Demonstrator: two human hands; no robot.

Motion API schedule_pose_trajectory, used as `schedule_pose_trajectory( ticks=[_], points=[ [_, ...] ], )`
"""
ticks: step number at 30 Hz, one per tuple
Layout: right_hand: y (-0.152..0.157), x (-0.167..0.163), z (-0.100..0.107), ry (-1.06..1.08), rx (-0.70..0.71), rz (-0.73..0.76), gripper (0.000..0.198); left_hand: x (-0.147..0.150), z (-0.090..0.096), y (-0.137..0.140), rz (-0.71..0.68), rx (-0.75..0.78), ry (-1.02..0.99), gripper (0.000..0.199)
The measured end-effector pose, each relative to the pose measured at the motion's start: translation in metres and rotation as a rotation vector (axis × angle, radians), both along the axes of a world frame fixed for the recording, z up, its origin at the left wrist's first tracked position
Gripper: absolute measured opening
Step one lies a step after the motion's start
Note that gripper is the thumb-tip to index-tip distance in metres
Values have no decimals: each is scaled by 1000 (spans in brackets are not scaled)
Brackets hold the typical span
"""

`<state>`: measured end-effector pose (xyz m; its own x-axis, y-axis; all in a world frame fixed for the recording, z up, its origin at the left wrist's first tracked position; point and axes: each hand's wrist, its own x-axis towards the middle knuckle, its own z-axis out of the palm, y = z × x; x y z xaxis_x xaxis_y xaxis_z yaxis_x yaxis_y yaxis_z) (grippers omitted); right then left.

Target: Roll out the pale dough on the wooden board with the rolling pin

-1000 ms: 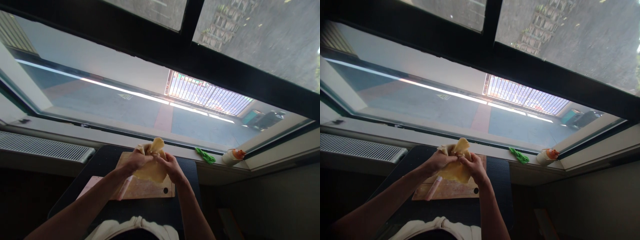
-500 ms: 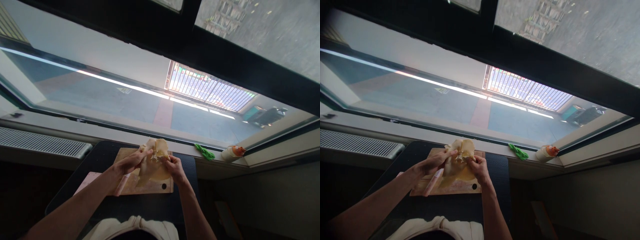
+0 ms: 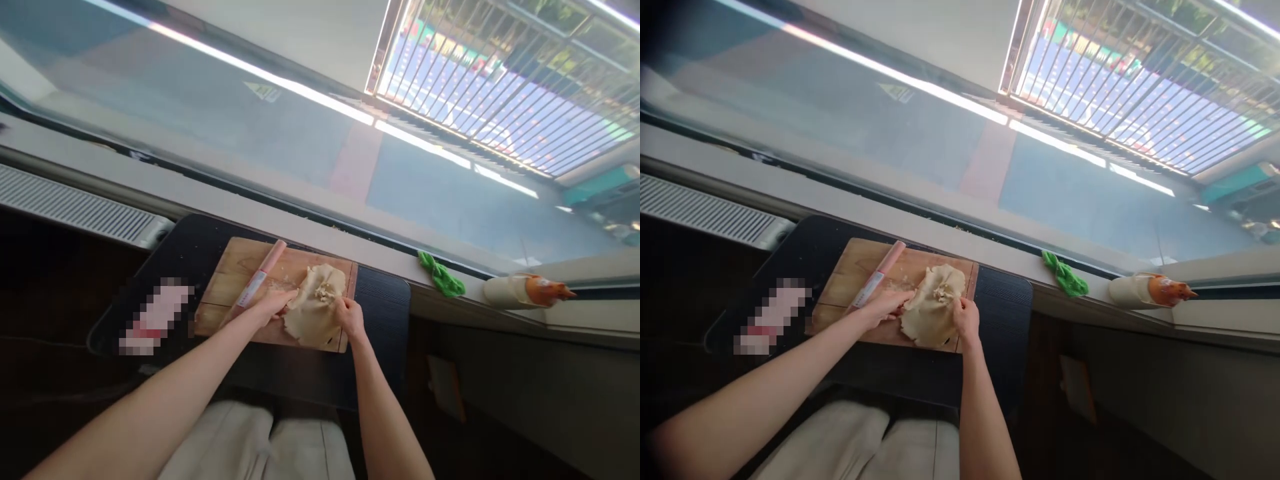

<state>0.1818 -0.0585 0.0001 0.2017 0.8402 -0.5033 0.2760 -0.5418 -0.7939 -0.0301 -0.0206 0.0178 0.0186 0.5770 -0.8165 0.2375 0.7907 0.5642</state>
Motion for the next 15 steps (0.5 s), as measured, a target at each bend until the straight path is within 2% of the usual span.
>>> schedule_pose_trajectory(
  ticks=[3, 7, 11, 15],
  points=[
    [5, 9, -5, -90, -26, 53, 25, 5, -4, -9, -31, 23, 31, 35],
    [8, 20, -4, -241, -37, 140, 15, 12, -1, -12, -68, 184, 99, 18],
    [19, 29, 11, -377, -24, 248, 18, 13, -3, 2, -109, 283, 189, 17],
    [38, 8, 25, -545, 110, 408, 16, 19, -11, 25, -170, 336, 229, 27]
  ],
)
